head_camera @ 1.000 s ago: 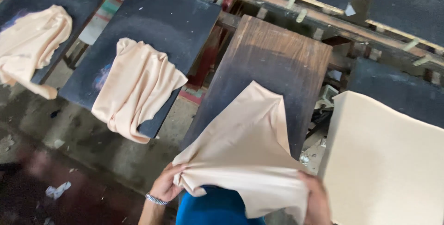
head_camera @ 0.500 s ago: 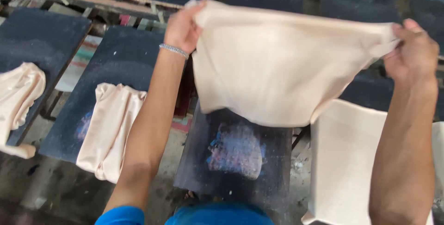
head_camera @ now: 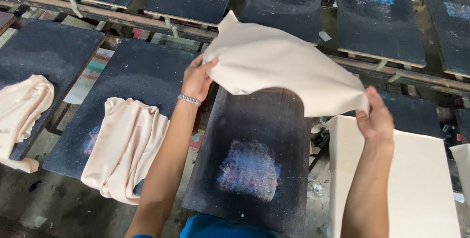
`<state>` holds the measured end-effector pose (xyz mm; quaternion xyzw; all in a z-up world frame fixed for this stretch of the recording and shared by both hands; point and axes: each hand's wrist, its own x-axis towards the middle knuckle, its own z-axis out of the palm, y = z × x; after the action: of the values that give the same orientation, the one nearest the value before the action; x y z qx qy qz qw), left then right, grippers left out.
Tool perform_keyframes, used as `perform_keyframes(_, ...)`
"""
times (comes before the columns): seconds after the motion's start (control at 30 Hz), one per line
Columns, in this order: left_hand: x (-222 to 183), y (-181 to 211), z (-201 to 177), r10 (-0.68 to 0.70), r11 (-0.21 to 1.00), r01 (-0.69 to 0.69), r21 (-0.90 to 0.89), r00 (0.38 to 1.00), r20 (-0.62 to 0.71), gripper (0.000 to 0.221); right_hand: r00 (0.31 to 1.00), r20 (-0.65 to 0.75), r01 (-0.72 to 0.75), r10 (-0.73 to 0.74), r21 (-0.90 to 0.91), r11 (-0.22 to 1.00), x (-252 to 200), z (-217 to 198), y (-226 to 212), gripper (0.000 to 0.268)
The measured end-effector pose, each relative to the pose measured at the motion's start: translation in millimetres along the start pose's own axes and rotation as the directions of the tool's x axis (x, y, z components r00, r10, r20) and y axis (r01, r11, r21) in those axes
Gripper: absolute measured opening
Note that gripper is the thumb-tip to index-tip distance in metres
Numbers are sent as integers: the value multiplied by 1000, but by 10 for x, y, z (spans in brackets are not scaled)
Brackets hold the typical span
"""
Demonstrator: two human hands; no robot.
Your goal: The person is placing and smoothing out fabric pieces onto boards in preparation for screen printing.
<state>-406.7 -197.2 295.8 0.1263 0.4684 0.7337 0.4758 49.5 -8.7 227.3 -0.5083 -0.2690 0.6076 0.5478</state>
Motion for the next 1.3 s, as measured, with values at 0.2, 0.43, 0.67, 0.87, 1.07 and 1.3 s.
perform_keyframes(0.2, -84, -988, -924, -34, 996, 44, 81, 992, -126, 81, 991, 57, -119, 118, 27, 992, -101, -759, 1269, 28)
perform_keyframes(0.43, -597, -1434, -1664, -69, 961, 136, 239, 960, -272, 48, 989, -104, -128, 106, -238, 963, -941, -1213, 1745, 33)
perform_keyframes(0.67, -1350, -1415, -2027, -43, 935, 162, 317, 935, -352, 51, 980, -168, -143, 105, -233, 962, -1841, -1544, 1928, 32)
perform_keyframes(0.87, -2080, -1342, -2139, -16, 931, 146, 335, 932, -362, 52, 974, -194, -147, 117, -152, 977, -2445, -1832, 1921, 28)
perform_keyframes(1.07, -2546, -1486, -2485, 13, 948, 99, 301, 937, -350, 52, 977, -154, -173, 146, -177, 969, -2952, -2071, 1813, 28)
perform_keyframes(1.3, -3101, -1361, -2552, 9, 946, 114, 302, 927, -376, 51, 974, -159, -192, 164, -177, 965, -3409, -2271, 1823, 27)
